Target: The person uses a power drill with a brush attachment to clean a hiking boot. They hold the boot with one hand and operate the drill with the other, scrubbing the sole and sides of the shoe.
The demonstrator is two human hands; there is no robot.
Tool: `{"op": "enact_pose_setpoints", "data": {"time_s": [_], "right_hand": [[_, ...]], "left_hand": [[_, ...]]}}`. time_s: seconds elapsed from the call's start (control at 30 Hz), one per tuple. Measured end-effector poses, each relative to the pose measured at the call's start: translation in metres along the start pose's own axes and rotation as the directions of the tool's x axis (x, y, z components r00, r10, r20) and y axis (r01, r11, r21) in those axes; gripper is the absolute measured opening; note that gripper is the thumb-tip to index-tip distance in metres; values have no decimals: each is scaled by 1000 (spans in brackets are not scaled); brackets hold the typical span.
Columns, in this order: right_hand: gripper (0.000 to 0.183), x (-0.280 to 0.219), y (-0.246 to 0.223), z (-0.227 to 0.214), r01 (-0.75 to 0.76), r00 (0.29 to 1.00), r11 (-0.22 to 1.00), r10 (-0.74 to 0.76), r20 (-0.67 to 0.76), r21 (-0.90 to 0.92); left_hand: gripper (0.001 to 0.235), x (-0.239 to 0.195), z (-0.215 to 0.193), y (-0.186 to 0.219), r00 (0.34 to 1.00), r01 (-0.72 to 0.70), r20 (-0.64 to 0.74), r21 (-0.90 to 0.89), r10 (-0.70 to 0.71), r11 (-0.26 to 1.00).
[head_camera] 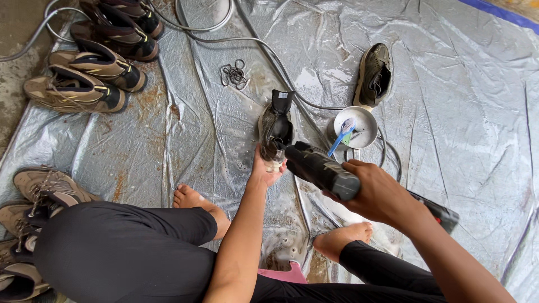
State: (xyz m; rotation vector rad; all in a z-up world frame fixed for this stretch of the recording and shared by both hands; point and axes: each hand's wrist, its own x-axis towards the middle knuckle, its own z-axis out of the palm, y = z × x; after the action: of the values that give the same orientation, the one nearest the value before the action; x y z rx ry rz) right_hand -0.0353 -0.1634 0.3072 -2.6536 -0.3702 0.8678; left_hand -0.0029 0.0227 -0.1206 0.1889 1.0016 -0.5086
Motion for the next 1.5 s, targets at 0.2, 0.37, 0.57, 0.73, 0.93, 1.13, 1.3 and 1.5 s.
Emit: {"op": "enact_pose_setpoints", "data": {"time_s": [0.2,0.37,0.57,0.73,0.93,1.13,1.3,1.5], "right_hand": [[39,-10,32,0,-12,998,985,22,58,-174],[30,11,51,-20,-111,991,993,113,78,-30],[26,41,78,-30,-129,992,990,129,5,50],[25,47,92,-46,-88,995,996,88,56,6],[30,52,104,-45,-51,995,997,55,-79,59],[27,46,112,-44,-69,997,996,71,-27,54],[28,46,119,-39,-26,995,1000,27,-94,8],[25,34,127,-37,-24,993,990,40,-113,137]], "left_hand": [[81,-7,1,-9,999,-33,-11,42,34,999],[89,-54,19,-14,994,-77,-69,134,86,988],[89,-62,11,-12,994,-90,-49,178,100,980],[88,-52,2,-9,997,-65,-38,134,71,989],[95,-65,13,-2,998,-59,-21,32,60,998],[98,-94,39,24,990,-67,-109,206,91,976],[76,-95,48,47,987,-54,-131,299,96,953],[83,-52,28,71,946,-130,-229,378,229,917]]}}
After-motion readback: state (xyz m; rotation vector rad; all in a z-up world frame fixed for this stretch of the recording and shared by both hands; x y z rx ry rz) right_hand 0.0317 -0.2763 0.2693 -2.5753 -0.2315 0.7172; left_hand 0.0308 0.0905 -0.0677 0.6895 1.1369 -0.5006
